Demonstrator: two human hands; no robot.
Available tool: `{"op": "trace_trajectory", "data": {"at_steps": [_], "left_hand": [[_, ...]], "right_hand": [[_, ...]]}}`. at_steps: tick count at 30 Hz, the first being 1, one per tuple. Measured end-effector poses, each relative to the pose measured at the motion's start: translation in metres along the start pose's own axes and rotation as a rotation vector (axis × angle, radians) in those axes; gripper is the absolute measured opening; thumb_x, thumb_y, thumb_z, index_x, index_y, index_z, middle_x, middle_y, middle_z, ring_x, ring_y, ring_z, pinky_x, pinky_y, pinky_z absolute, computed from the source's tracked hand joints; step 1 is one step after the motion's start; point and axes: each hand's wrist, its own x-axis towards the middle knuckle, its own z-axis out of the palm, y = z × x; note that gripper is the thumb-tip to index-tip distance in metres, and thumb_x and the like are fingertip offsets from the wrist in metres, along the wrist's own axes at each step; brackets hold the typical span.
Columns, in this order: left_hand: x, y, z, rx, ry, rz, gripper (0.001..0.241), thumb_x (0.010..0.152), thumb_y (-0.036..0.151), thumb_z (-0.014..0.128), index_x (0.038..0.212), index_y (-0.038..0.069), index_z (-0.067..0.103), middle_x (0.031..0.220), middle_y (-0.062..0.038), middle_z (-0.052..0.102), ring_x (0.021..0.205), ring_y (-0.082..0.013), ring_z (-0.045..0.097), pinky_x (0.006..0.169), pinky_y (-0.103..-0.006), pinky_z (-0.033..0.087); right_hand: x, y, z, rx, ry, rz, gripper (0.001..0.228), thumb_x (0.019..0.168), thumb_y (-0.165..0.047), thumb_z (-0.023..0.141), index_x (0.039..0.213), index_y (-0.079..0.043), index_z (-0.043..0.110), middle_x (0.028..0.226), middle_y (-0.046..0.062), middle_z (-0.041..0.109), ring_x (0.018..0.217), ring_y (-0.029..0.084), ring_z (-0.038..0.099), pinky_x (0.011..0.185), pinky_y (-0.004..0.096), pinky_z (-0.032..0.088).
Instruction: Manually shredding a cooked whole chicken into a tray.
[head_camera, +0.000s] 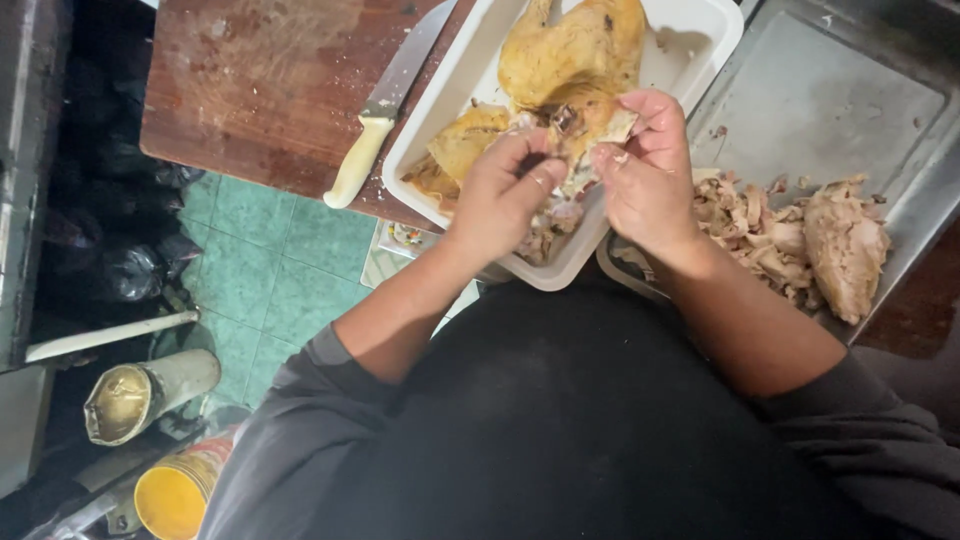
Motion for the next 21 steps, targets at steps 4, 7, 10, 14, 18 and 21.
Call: {"op": "trace_trajectory", "data": {"at_steps": [4, 7, 10, 14, 18, 21], "left_hand": [[-0.001, -0.005, 0.001, 0.217, -0.017, -0.049, 0.013, 0.096, 0.013, 0.070, 0.096, 0.004, 0.061, 0.086, -0.001, 0.056, 0.080, -0.0117, 0.054, 0.073, -0.0297, 0.047], [0.001, 0.002, 0.002, 0.319, -0.001, -0.011, 0.015, 0.095, 0.014, 0.072, 0.092, 0.004, 0.060, 0.082, -0.001, 0.056, 0.077, -0.0112, 0.054, 0.070, -0.0301, 0.047], [0.002, 0.003, 0.001, 0.363, 0.031, 0.013, 0.015, 0.095, 0.013, 0.071, 0.092, 0.004, 0.060, 0.080, -0.002, 0.057, 0.076, -0.0108, 0.054, 0.070, -0.0298, 0.046], [0.007, -0.002, -0.003, 0.154, 0.077, -0.119, 0.009, 0.095, 0.010, 0.066, 0.100, 0.004, 0.061, 0.086, 0.001, 0.061, 0.077, -0.0083, 0.055, 0.071, -0.0270, 0.048], [0.007, -0.028, -0.009, -0.070, 0.059, -0.158, 0.013, 0.097, 0.006, 0.060, 0.110, 0.004, 0.059, 0.094, 0.002, 0.062, 0.083, -0.0067, 0.056, 0.075, -0.0253, 0.048], [0.007, -0.030, -0.008, -0.142, 0.048, -0.191, 0.012, 0.099, 0.004, 0.059, 0.110, 0.003, 0.056, 0.094, 0.001, 0.060, 0.081, -0.0074, 0.056, 0.073, -0.0257, 0.048]], "right_hand": [[-0.003, -0.001, 0.001, -0.154, 0.006, 0.014, 0.044, 0.105, 0.014, 0.058, 0.142, -0.006, 0.047, 0.126, 0.008, 0.060, 0.114, 0.015, 0.062, 0.101, 0.028, 0.054], [-0.002, -0.001, 0.005, -0.217, 0.013, 0.023, 0.047, 0.106, 0.014, 0.059, 0.146, -0.006, 0.046, 0.131, 0.007, 0.059, 0.114, 0.014, 0.061, 0.100, 0.027, 0.053], [-0.002, 0.000, 0.008, -0.289, 0.004, 0.014, 0.051, 0.106, 0.012, 0.059, 0.152, -0.004, 0.045, 0.137, 0.008, 0.059, 0.115, 0.014, 0.061, 0.101, 0.028, 0.053], [-0.003, -0.002, 0.010, -0.391, 0.004, 0.046, 0.047, 0.107, 0.009, 0.057, 0.152, 0.000, 0.047, 0.136, 0.010, 0.064, 0.121, 0.016, 0.063, 0.108, 0.030, 0.053], [-0.003, -0.003, 0.005, -0.415, 0.002, 0.069, 0.042, 0.107, 0.007, 0.058, 0.148, 0.002, 0.050, 0.136, 0.010, 0.065, 0.121, 0.015, 0.062, 0.110, 0.029, 0.051], [-0.002, -0.003, 0.001, -0.414, 0.002, 0.083, 0.040, 0.106, 0.008, 0.057, 0.146, 0.003, 0.052, 0.135, 0.010, 0.065, 0.119, 0.014, 0.062, 0.110, 0.029, 0.051]]}}
